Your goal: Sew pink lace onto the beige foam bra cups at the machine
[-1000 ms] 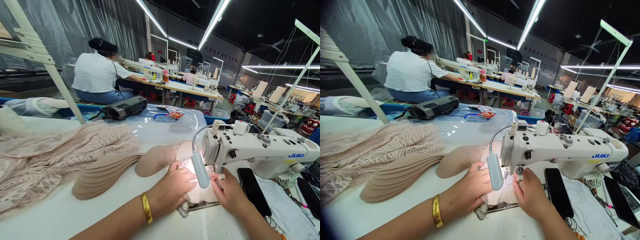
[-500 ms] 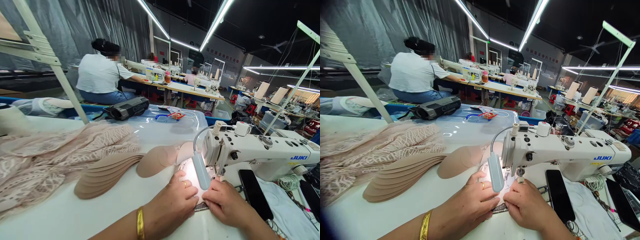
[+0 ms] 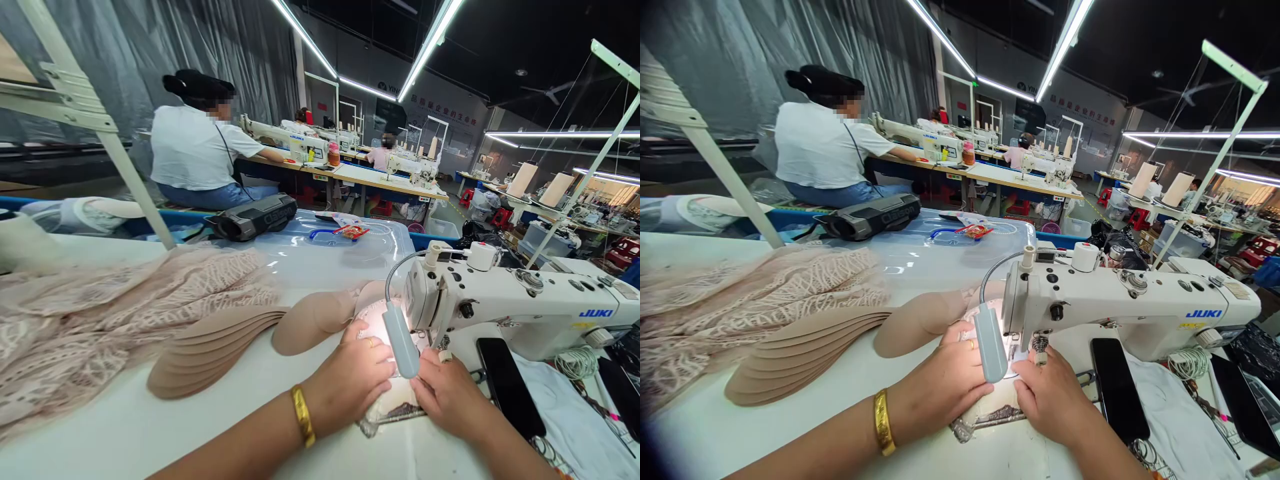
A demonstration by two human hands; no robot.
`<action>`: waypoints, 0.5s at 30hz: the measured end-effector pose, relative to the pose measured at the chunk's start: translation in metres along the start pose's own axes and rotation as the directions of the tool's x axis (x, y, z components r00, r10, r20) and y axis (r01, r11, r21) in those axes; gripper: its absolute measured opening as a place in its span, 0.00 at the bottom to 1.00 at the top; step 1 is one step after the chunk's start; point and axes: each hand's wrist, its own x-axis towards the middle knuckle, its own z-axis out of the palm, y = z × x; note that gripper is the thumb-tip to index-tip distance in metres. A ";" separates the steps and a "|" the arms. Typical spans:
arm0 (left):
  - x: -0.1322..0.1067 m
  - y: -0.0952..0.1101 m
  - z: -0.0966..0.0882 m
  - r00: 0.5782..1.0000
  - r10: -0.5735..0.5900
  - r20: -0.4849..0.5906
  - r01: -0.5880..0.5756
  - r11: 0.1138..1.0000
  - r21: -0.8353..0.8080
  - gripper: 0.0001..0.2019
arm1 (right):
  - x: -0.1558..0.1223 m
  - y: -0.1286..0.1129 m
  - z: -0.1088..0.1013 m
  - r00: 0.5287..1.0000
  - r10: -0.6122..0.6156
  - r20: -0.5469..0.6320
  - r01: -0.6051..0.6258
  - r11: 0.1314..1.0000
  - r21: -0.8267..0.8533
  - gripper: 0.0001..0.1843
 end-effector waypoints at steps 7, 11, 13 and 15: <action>0.009 -0.017 -0.009 0.967 -0.120 -0.226 0.153 0.979 0.136 0.12 | 0.000 0.003 0.003 1.000 0.013 0.017 -0.013 1.000 -0.016 0.06; 0.004 -0.041 -0.017 0.890 -0.331 -0.315 0.411 0.881 0.233 0.18 | 0.000 0.001 0.003 1.000 0.031 0.003 -0.030 0.999 -0.020 0.06; -0.001 -0.051 -0.014 0.926 -0.321 -0.197 0.363 0.899 0.245 0.20 | 0.000 0.000 0.002 0.999 0.033 -0.002 -0.033 0.999 -0.013 0.06; -0.006 -0.056 -0.010 0.971 -0.228 -0.071 0.237 0.956 0.174 0.21 | 0.001 -0.001 0.001 0.999 0.032 -0.004 -0.032 0.999 -0.005 0.06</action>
